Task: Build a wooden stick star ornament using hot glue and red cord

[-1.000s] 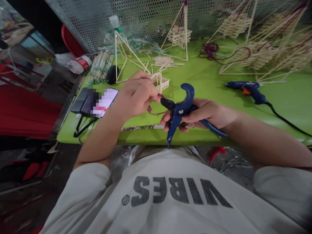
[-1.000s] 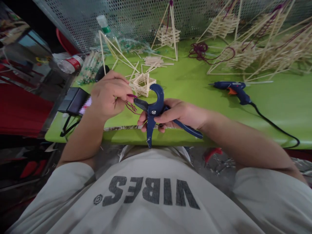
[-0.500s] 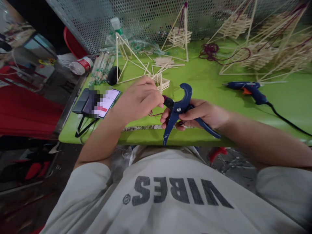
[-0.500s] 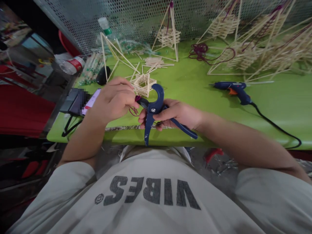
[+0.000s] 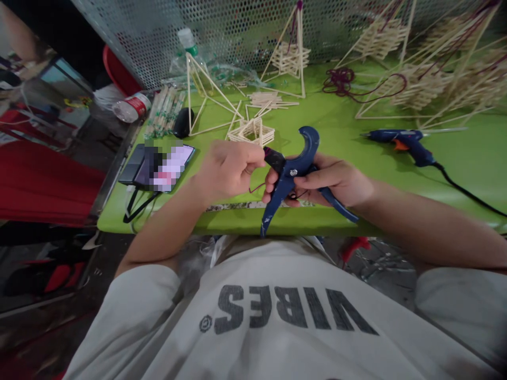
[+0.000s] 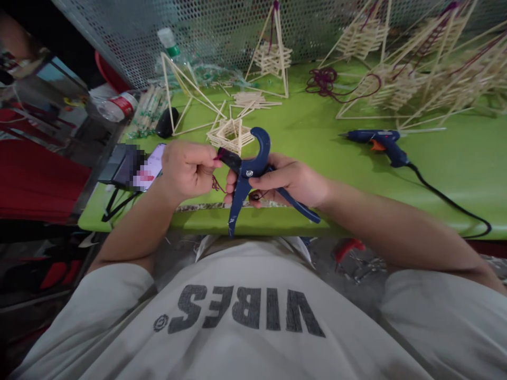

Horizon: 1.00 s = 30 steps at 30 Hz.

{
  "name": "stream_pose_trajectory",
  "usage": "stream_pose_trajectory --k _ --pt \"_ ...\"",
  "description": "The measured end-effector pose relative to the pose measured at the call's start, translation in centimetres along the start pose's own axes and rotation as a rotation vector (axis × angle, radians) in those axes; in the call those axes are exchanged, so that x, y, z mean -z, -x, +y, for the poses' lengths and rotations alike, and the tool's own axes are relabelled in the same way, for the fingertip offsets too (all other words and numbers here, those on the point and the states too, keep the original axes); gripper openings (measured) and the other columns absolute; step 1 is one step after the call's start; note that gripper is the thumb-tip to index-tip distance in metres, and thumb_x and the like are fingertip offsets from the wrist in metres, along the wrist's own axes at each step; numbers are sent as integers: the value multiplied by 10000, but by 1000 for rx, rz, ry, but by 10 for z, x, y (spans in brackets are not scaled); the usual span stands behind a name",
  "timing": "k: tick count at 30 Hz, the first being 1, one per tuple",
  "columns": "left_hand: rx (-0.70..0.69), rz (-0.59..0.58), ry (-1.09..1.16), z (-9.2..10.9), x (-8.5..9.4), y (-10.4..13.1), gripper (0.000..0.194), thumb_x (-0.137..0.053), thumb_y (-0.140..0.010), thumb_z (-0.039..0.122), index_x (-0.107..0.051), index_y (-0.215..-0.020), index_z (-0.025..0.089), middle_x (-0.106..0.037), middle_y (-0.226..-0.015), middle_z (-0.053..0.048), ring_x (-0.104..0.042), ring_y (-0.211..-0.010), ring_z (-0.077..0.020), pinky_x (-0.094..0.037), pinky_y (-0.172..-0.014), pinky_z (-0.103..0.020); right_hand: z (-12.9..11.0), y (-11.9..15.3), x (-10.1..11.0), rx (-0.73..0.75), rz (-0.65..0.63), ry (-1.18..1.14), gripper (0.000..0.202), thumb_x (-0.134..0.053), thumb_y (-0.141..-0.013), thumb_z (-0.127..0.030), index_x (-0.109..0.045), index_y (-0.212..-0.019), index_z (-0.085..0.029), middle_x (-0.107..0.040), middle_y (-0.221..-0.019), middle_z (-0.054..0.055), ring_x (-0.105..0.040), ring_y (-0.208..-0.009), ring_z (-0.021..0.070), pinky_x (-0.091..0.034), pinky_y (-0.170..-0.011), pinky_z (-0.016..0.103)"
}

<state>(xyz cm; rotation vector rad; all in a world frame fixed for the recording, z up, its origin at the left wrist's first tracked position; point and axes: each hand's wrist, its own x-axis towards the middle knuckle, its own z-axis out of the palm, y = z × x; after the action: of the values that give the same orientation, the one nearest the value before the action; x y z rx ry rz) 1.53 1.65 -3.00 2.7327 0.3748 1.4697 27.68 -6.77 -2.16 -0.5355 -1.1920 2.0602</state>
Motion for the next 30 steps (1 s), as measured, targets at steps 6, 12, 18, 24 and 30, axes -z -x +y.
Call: stream_pose_trajectory --k 6,12,18,24,30 --pt "39 -260 37 11 16 -3 395 -518 -1212 369 -614 -839 275 -468 -599 26 -588 -564 -156 -441 -625 -323 -52 13 14 59 132 54 192 -896 -978 -271 -841 -1118 -151 -885 -1108 108 -890 -1043 237 -600 -635 199" --pt "187 131 406 -22 -29 3 528 -618 -1151 868 -604 -1248 349 -527 -727 83 -504 -462 -114 -418 -536 -291 -96 25 48 248 447 153 136 -762 -1049 -170 -832 -1138 -246 -830 -1340 71 -801 -1199 198 -565 -595 160" --pt "500 494 543 -8 -45 -16 635 -718 -1104 932 -607 -1257 326 -469 -694 109 -609 -546 -87 -477 -614 -229 -20 -13 32 -6 26 -56 272 -894 -890 -262 -815 -1122 -143 -867 -1160 164 -893 -1080 342 -485 -541 242" --pt "461 659 494 1 -25 -25 443 -725 -1204 748 -634 -1295 325 -642 -879 79 -626 -590 -50 -407 -580 -201 24 -33 22 -186 -79 -76 417 -970 -864 -297 -812 -1201 -109 -879 -1389 270 -914 -1040 325 -537 -583 243" --pt "154 774 440 -82 -17 -25 561 -664 -1191 815 -653 -1495 343 -758 -1523 21 -625 -708 -8 -450 -616 -254 14 -28 36 -157 71 7 293 -961 -877 -271 -866 -1121 -141 -931 -1220 209 -919 -1034 318 -577 -592 263"
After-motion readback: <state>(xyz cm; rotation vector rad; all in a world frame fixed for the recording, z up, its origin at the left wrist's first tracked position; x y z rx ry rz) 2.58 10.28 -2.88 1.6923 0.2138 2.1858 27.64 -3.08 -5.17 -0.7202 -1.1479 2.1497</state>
